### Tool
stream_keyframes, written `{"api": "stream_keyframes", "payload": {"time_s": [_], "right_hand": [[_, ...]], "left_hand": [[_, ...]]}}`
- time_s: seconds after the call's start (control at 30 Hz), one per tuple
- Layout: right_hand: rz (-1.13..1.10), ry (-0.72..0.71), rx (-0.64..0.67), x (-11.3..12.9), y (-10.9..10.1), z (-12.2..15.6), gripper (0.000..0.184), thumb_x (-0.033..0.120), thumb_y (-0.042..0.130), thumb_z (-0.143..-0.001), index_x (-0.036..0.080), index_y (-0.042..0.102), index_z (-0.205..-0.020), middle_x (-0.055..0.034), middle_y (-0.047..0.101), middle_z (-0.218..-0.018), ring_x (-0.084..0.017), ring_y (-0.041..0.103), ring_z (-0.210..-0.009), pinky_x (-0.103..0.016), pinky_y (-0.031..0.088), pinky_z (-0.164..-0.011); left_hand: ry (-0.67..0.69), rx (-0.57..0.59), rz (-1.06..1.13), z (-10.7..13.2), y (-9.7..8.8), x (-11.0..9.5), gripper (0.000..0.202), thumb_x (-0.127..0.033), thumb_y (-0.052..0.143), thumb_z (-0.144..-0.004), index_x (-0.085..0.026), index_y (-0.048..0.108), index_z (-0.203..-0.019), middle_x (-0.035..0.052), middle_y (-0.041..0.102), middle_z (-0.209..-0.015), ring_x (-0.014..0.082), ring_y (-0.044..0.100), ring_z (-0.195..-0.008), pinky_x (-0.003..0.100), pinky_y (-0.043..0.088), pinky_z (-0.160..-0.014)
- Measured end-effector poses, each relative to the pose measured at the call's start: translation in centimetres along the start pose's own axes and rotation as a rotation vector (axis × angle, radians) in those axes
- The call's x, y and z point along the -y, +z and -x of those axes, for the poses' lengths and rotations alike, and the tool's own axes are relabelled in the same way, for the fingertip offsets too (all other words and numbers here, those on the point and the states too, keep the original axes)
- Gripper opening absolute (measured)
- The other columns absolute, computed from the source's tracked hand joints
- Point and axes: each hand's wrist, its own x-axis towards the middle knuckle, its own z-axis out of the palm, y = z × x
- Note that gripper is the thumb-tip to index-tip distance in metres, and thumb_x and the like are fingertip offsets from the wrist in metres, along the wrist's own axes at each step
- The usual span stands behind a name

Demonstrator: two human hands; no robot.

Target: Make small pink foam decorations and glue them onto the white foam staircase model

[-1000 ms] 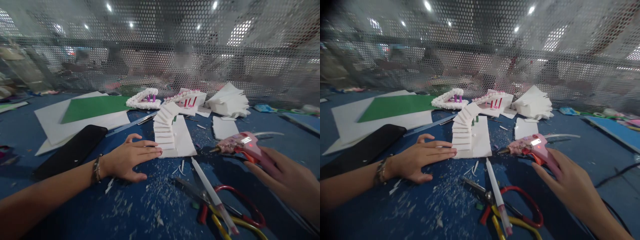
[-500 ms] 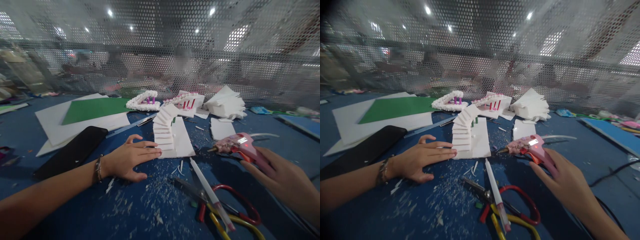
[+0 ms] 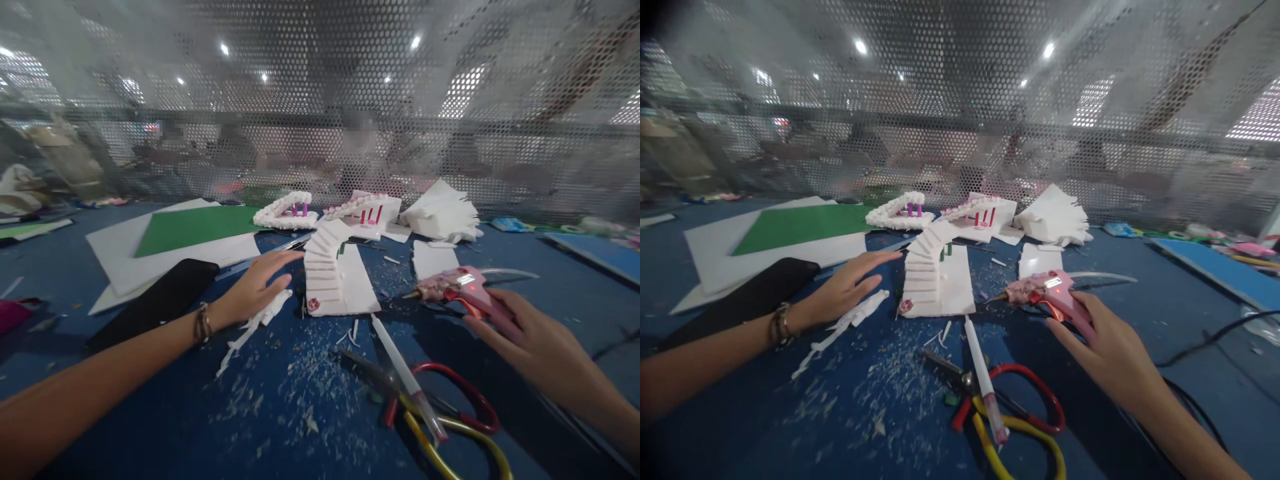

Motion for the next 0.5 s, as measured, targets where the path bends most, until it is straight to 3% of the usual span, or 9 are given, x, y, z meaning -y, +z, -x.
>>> {"api": "stream_keyframes", "payload": {"time_s": [0.07,0.13,0.3,0.5], "right_hand": [[-0.009,-0.018,-0.002,0.1,0.0,0.0,0.055,0.066,0.033,-0.057,0.018,0.046,-0.08,-0.0118,0.059,-0.07,-0.027,0.056,-0.056,-0.037,0.041,-0.051],[-0.006,-0.026,0.012,0.1,0.0,0.0,0.056,0.066,0.032,-0.057,0.017,0.047,-0.08,-0.0119,0.059,-0.07,-0.027,0.056,-0.056,-0.037,0.041,-0.05],[-0.016,-0.052,-0.023,0.0,0.2,0.1,0.062,0.065,0.033,-0.06,0.014,0.048,-0.09,-0.0146,0.06,-0.079,-0.028,0.058,-0.061,-0.036,0.042,-0.052],[0.006,-0.11,-0.054,-0.6,0.4,0.0,0.059,0.063,0.032,-0.064,0.014,0.05,-0.091,-0.0139,0.061,-0.077,-0.028,0.057,-0.063,-0.035,0.041,-0.051]], "left_hand": [[-0.09,-0.023,0.056,-1.4,0.1,0.4,0.043,-0.029,0.042,-0.077,-0.014,0.041,-0.118,0.0099,0.04,-0.129,0.0208,0.031,-0.119,0.036,0.015,-0.1],[-0.167,-0.002,0.12,-3.0,0.2,0.6,0.044,-0.026,0.042,-0.077,-0.014,0.04,-0.119,0.0101,0.046,-0.124,0.0211,0.037,-0.116,0.036,0.023,-0.097],[-0.297,0.042,0.296,-6.8,0.9,0.3,0.039,-0.03,0.05,-0.076,-0.017,0.046,-0.113,0.0064,0.057,-0.108,0.0217,0.053,-0.097,0.031,0.042,-0.08],[-0.398,0.148,0.463,-7.7,2.0,-0.8,0.027,-0.027,0.047,-0.082,-0.014,0.049,-0.106,0.0075,0.052,-0.105,0.0184,0.054,-0.088,0.038,0.046,-0.073]]}}
